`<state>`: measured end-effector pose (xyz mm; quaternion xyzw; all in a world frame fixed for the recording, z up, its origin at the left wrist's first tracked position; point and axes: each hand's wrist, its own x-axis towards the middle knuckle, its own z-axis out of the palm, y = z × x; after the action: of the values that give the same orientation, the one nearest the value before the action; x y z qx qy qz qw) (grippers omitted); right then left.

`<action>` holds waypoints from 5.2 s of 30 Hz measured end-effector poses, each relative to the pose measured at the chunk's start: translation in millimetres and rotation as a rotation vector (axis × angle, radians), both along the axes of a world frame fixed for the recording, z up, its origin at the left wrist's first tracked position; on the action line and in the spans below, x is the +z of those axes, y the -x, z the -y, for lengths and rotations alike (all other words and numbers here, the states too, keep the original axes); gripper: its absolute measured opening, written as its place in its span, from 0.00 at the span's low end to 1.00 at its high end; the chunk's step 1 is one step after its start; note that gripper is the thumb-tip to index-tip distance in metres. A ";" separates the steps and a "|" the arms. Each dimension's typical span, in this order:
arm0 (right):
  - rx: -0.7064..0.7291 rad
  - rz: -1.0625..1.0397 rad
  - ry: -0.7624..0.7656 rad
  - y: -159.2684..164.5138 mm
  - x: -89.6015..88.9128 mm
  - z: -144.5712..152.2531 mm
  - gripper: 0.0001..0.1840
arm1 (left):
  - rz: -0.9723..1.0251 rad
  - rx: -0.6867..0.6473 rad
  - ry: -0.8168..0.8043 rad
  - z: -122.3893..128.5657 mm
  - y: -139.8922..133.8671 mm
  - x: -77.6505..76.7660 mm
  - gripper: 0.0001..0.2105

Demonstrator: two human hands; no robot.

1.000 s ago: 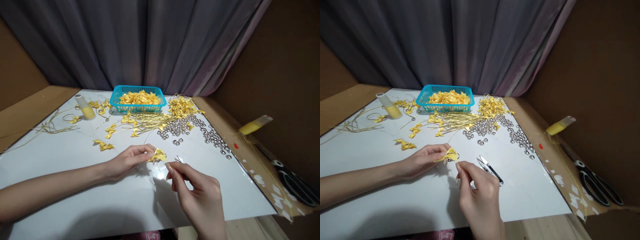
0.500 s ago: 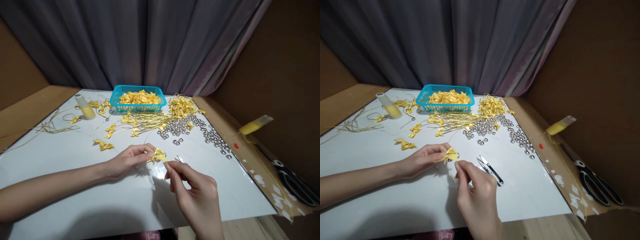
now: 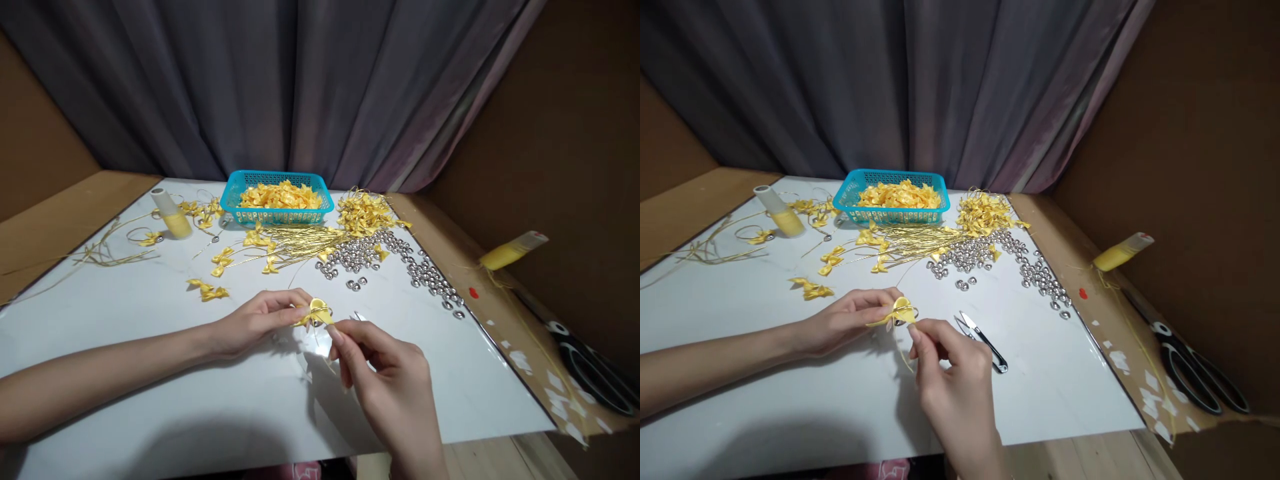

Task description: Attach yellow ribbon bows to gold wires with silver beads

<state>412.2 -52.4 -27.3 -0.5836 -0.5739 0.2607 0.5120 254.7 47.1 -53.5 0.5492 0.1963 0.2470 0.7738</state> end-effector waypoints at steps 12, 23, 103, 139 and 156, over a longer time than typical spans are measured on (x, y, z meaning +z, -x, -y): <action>-0.018 -0.044 -0.015 2.1 -5.4 -3.2 0.10 | 0.077 -0.061 0.166 -0.5 -1.4 2.4 0.07; -0.039 0.135 -0.082 4.7 -4.2 -2.1 0.09 | 0.070 -0.074 0.212 0.0 1.3 3.3 0.07; 0.003 0.801 -0.416 0.3 3.9 -22.0 0.14 | -0.013 -0.004 0.133 -2.8 1.9 7.7 0.06; 0.160 0.527 -0.201 -19.2 9.1 -9.5 0.08 | -0.236 0.033 -0.682 -1.8 2.5 17.5 0.08; 0.609 0.985 -0.083 -25.3 17.2 -58.5 0.17 | -0.290 -0.040 -0.710 -5.0 4.3 16.4 0.07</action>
<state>437.5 6.1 -10.2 -0.4242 -0.8962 0.0714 0.1089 250.4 52.1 -37.1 0.8159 0.1954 0.2043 0.5044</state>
